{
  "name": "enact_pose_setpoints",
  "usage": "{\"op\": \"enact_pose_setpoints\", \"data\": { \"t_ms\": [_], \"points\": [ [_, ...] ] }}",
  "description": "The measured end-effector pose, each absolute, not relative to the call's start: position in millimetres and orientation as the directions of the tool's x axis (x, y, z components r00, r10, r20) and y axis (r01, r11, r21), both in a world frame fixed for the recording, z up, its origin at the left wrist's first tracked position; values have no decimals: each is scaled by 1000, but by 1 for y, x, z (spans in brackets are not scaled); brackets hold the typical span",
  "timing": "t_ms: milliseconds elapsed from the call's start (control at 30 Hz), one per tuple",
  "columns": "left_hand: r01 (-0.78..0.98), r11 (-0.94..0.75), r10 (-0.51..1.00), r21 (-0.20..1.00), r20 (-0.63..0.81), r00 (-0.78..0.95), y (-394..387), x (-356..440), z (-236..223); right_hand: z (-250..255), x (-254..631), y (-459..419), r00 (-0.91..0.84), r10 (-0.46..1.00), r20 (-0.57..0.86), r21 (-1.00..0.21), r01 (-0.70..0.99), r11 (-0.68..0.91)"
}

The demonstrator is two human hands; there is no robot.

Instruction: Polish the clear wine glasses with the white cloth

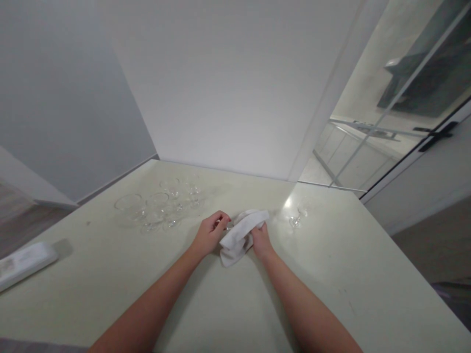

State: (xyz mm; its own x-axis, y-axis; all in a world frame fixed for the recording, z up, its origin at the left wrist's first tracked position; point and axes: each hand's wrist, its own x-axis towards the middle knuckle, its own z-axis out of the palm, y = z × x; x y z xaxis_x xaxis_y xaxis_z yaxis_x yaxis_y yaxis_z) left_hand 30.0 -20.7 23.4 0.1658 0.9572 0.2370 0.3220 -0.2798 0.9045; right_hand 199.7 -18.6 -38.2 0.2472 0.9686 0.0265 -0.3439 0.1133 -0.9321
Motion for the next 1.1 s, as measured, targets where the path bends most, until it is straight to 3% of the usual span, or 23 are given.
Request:
{"op": "enact_pose_setpoints", "data": {
  "t_ms": [300, 500, 600, 700, 800, 867, 933, 1033, 1100],
  "points": [
    [293, -255, 963, 922, 212, 168, -20, 31, 22, -42, 199, -16, 231, 973, 28, -929, -352, 110],
    [138, -32, 991, 990, 13, 135, -12, 29, 16, -45, 199, -14, 233, 972, 26, -923, -368, 113],
    [238, -255, 967, 937, 243, 78, -15, 27, 15, -46, 199, -11, 217, 976, -22, -896, -437, 77],
    [385, -600, 795, 701, 579, 184, -24, 27, 18, -49, 201, -9, 201, 977, -67, -887, -461, 34],
    [404, -727, 682, 555, 654, 327, -31, 28, 20, -51, 202, -9, 208, 976, -58, -919, -394, 30],
    [430, -664, 743, 611, 601, 295, -30, 28, 20, -50, 202, -11, 229, 973, -16, -935, -348, 67],
    [416, -518, 853, 748, 491, 179, -24, 28, 18, -47, 202, -13, 232, 973, 19, -946, -310, 93],
    [255, -262, 965, 931, 259, 47, -13, 28, 13, -39, 202, -19, 193, 980, 55, -970, -220, 98],
    [177, -167, 986, 970, 164, 35, -8, 29, 10, -36, 202, -22, 158, 985, 68, -980, -177, 96]
  ]
}}
